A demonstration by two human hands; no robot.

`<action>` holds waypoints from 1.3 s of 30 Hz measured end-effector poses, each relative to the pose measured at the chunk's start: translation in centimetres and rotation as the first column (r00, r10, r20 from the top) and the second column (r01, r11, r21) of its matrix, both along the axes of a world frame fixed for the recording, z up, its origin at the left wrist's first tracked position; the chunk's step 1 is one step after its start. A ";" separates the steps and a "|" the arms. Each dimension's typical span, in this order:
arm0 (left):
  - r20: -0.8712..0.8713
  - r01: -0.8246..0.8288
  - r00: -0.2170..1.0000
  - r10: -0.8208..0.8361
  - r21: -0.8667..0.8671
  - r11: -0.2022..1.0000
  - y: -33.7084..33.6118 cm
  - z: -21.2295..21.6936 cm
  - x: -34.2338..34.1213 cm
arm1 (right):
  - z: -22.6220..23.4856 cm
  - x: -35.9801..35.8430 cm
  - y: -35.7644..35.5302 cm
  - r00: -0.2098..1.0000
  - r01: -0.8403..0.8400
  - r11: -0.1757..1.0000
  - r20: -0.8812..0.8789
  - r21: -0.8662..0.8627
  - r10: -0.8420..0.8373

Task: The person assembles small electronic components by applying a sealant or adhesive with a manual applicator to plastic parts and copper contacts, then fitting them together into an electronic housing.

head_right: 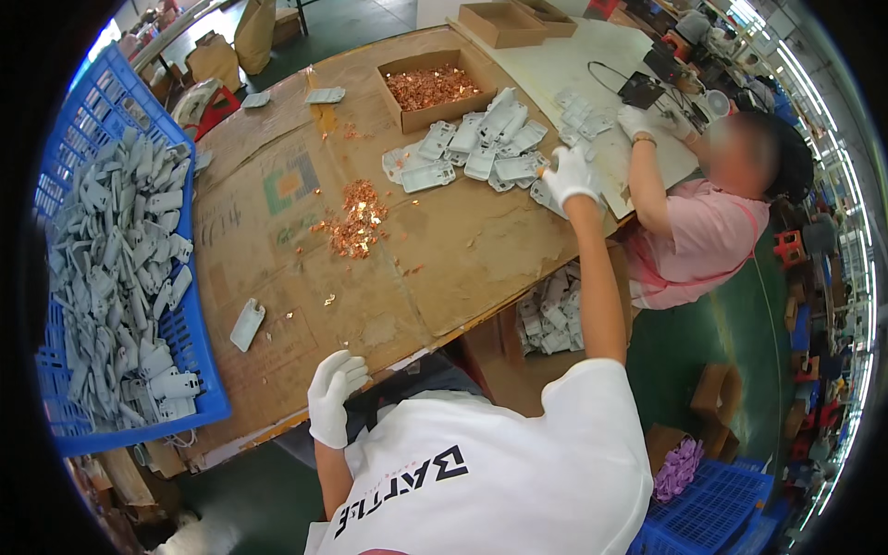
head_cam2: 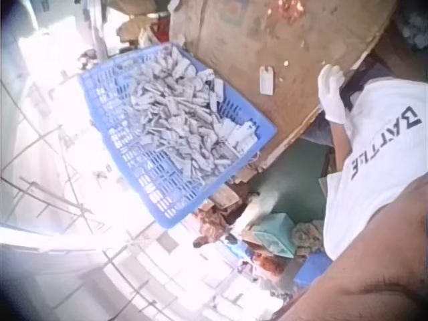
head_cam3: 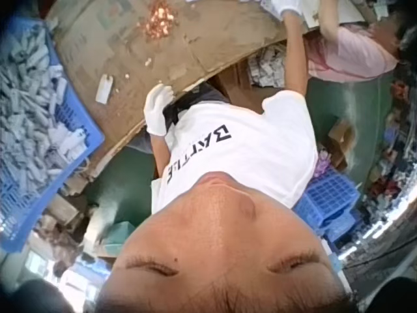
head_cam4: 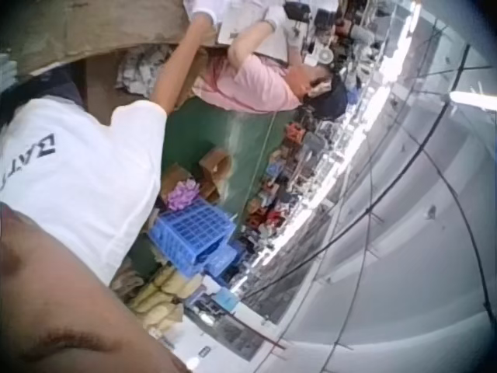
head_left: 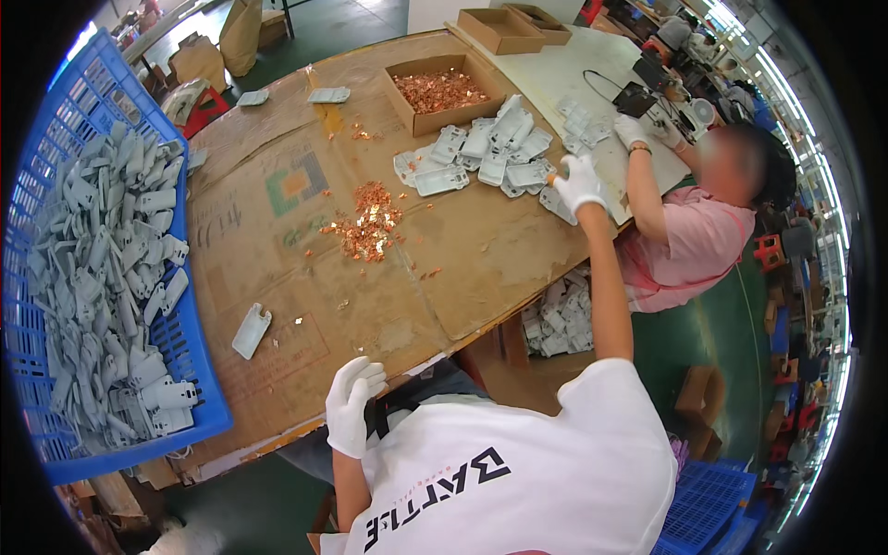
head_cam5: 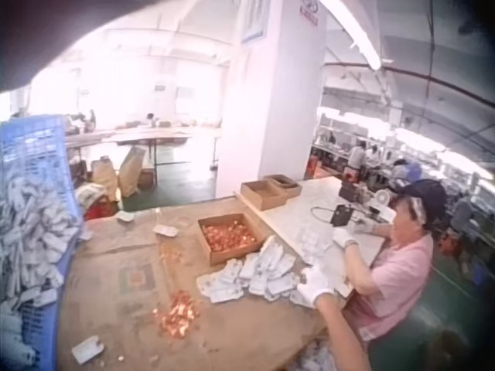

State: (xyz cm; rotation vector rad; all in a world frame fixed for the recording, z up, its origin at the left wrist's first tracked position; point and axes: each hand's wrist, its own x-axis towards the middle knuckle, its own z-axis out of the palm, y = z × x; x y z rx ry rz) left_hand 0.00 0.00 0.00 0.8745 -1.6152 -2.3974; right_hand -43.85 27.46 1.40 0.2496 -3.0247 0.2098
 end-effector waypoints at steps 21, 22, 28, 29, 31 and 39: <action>-0.142 -0.238 0.956 0.258 0.145 0.960 1.1 -2.1 -7.3 | 2.7 19.6 -15.3 0.614 0.104 0.355 0.341 -0.929 0.712; -0.135 -0.176 0.972 0.193 0.128 0.976 0.8 -2.1 -6.9 | -0.6 17.0 -15.7 0.777 -0.373 0.485 0.019 -0.791 0.629; -0.078 -0.197 0.973 0.217 0.206 0.959 0.2 -0.4 -2.7 | -4.1 12.3 -19.2 0.747 -0.663 0.688 -0.207 -0.293 0.632; -0.088 -0.215 0.968 0.234 0.183 0.959 0.1 -0.4 -1.9 | -4.7 12.1 -19.1 0.726 -0.685 0.675 -0.180 -0.273 0.664; -0.055 -0.268 0.959 0.280 0.159 0.950 -0.3 -0.9 -0.4 | -4.9 12.3 -19.3 0.726 -0.685 0.682 -0.165 -0.258 0.667; -0.050 -0.247 0.963 0.264 0.224 0.943 -0.7 -2.4 2.9 | -1.7 12.2 -19.8 0.772 -0.617 0.784 0.141 -0.061 0.619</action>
